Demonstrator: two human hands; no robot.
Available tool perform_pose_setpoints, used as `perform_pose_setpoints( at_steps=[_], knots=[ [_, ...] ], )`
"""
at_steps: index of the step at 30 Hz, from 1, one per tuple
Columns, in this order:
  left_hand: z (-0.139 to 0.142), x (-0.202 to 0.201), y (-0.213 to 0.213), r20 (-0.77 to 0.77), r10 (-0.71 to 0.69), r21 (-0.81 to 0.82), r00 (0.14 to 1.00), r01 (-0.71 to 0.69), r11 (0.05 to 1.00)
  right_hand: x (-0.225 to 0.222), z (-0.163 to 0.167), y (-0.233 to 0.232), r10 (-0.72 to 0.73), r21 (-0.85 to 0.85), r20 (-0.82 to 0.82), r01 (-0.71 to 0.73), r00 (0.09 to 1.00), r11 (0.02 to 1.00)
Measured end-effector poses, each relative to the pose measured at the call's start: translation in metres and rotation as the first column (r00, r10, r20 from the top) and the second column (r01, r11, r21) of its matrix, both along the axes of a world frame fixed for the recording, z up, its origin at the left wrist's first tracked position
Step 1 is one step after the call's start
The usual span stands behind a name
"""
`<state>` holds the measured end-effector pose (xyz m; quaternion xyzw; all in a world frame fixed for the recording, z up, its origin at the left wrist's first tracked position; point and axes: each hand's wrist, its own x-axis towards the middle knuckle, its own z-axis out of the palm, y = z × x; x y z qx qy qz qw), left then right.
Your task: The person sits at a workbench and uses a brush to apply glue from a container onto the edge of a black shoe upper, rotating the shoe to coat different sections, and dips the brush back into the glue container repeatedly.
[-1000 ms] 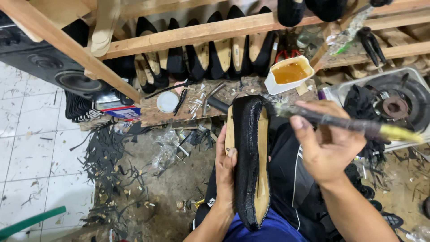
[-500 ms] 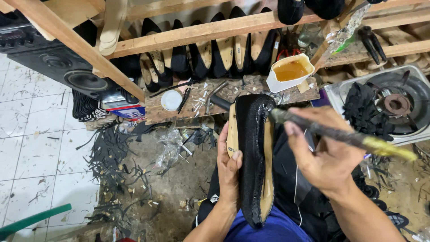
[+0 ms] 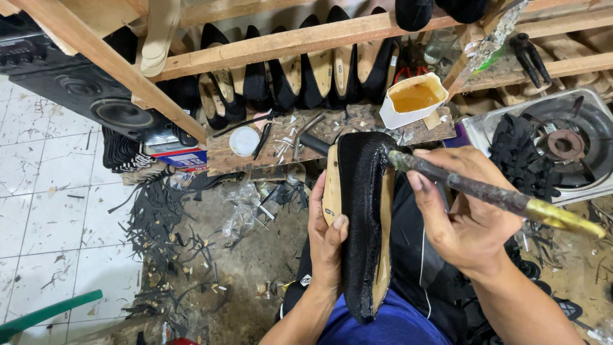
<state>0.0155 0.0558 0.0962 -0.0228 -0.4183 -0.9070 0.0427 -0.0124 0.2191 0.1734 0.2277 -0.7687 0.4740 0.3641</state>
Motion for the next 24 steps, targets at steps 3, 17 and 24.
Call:
perform_pose_setpoints(
  at_steps=[3,17,24],
  knots=[
    [-0.002,-0.004,-0.001,0.023,-0.007,0.008,1.0,0.007,1.0,-0.005,0.003,0.001,0.0,0.062,0.028,-0.002,1.0,0.998],
    [0.0,-0.006,-0.004,0.026,-0.031,0.081,0.999,0.029,0.996,-0.02,0.026,0.005,0.198,0.348,-0.206,-0.118,0.958,0.93],
    [-0.002,-0.013,-0.005,0.049,-0.075,0.146,0.996,0.067,0.987,-0.029,0.02,0.008,0.319,0.426,-0.205,-0.209,0.925,0.88]
  ],
)
